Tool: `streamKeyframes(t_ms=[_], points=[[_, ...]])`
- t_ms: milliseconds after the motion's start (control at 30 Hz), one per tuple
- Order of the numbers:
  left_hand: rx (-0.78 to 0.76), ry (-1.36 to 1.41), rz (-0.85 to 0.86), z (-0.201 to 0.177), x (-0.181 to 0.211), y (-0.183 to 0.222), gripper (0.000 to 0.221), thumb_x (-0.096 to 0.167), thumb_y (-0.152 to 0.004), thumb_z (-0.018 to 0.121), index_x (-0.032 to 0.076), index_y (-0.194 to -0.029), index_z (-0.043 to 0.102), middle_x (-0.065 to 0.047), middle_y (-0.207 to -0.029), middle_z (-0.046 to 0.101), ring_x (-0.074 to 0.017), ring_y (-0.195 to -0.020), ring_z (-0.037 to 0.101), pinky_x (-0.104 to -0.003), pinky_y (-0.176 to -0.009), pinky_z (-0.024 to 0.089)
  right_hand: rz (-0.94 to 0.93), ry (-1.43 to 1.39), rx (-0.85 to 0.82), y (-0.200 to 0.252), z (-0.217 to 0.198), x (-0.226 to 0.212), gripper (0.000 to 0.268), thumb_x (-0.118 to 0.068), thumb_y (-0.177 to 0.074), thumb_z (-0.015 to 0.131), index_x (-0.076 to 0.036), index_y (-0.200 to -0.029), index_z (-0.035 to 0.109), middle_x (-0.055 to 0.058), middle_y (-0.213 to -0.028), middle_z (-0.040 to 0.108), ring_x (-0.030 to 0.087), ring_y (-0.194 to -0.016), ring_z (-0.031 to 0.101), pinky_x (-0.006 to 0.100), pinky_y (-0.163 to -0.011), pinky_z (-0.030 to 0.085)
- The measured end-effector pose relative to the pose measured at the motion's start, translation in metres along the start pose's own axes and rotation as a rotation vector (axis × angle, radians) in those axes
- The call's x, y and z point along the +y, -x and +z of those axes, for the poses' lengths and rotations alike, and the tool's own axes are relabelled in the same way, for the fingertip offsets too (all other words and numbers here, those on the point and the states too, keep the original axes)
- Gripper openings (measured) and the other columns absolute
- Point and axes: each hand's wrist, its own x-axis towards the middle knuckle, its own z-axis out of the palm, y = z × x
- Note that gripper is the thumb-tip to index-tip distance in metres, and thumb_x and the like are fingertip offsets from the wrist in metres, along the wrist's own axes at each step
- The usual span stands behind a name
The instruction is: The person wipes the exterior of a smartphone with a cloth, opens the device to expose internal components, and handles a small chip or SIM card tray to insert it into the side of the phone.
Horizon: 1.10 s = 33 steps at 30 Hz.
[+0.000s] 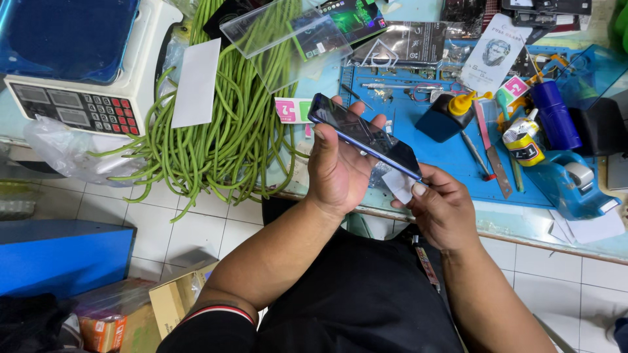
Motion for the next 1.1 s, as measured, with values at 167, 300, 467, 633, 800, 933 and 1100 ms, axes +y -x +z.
streamKeyframes(t_ms=[167,300,467,633,800,933,1100], points=[[-0.028,-0.037,0.025,-0.001,0.000,0.003,0.079,0.056,-0.083,0.083,0.029,-0.147,0.045,0.003,-0.143,0.055,-0.0286,-0.136,0.053,-0.055,-0.114,0.044,-0.018,-0.045,-0.057,-0.002,0.000,-0.002,0.039,-0.013,-0.105,0.058,0.007,-0.139,0.058,0.017,-0.119,0.071,0.026,-0.099,0.071,0.042,-0.087,0.059],[-0.078,-0.026,0.035,-0.002,0.000,0.004,0.079,0.052,-0.087,0.082,0.027,-0.151,0.043,0.002,-0.148,0.053,-0.0298,-0.142,0.050,-0.054,-0.117,0.043,0.008,-0.134,-0.013,-0.002,0.002,-0.004,0.040,-0.023,-0.106,0.056,0.006,-0.134,0.060,0.018,-0.118,0.072,0.029,-0.097,0.072,0.042,-0.084,0.059],[-0.247,0.041,-0.063,-0.004,0.004,0.006,0.074,0.059,-0.104,0.059,0.015,-0.160,0.038,-0.006,-0.155,0.051,-0.0307,-0.145,0.049,-0.053,-0.124,0.038,-0.017,-0.056,0.125,-0.003,0.006,0.001,0.024,-0.005,-0.100,0.066,0.001,-0.123,0.062,0.012,-0.115,0.070,0.021,-0.097,0.069,0.037,-0.081,0.058],[-0.138,0.190,-0.079,-0.009,-0.003,0.004,0.069,0.059,-0.110,0.044,0.008,-0.156,0.041,-0.009,-0.150,0.056,-0.0286,-0.141,0.052,-0.050,-0.124,0.039,-0.269,0.314,0.269,0.004,0.013,0.018,0.018,0.002,-0.097,0.070,-0.001,-0.113,0.062,0.007,-0.102,0.068,0.014,-0.089,0.066,0.030,-0.081,0.057],[-0.381,0.223,-0.056,-0.020,-0.007,0.002,0.052,0.052,-0.111,0.057,0.010,-0.141,0.051,-0.008,-0.117,0.066,-0.0263,-0.113,0.062,-0.044,-0.103,0.049,-0.488,0.573,0.247,0.015,0.031,0.018,0.019,0.001,-0.096,0.073,0.000,-0.112,0.063,0.007,-0.112,0.062,0.010,-0.092,0.058,0.023,-0.076,0.049],[-0.420,0.185,-0.068,-0.020,-0.005,0.001,0.052,0.053,-0.104,0.063,0.013,-0.135,0.054,-0.006,-0.102,0.063,-0.0224,-0.101,0.061,-0.042,-0.093,0.050,-0.624,0.754,0.211,0.016,0.035,0.012,0.021,-0.001,-0.097,0.075,0.000,-0.113,0.062,0.008,-0.112,0.061,0.011,-0.094,0.057,0.023,-0.080,0.049],[-0.481,0.199,-0.046,-0.020,-0.006,0.002,0.053,0.054,-0.105,0.062,0.012,-0.135,0.055,-0.006,-0.101,0.063,-0.0221,-0.100,0.061,-0.042,-0.095,0.050,-0.648,0.809,0.203,0.018,0.032,0.012,0.022,-0.002,-0.095,0.075,0.000,-0.112,0.061,0.010,-0.112,0.062,0.012,-0.092,0.058,0.023,-0.079,0.049]])
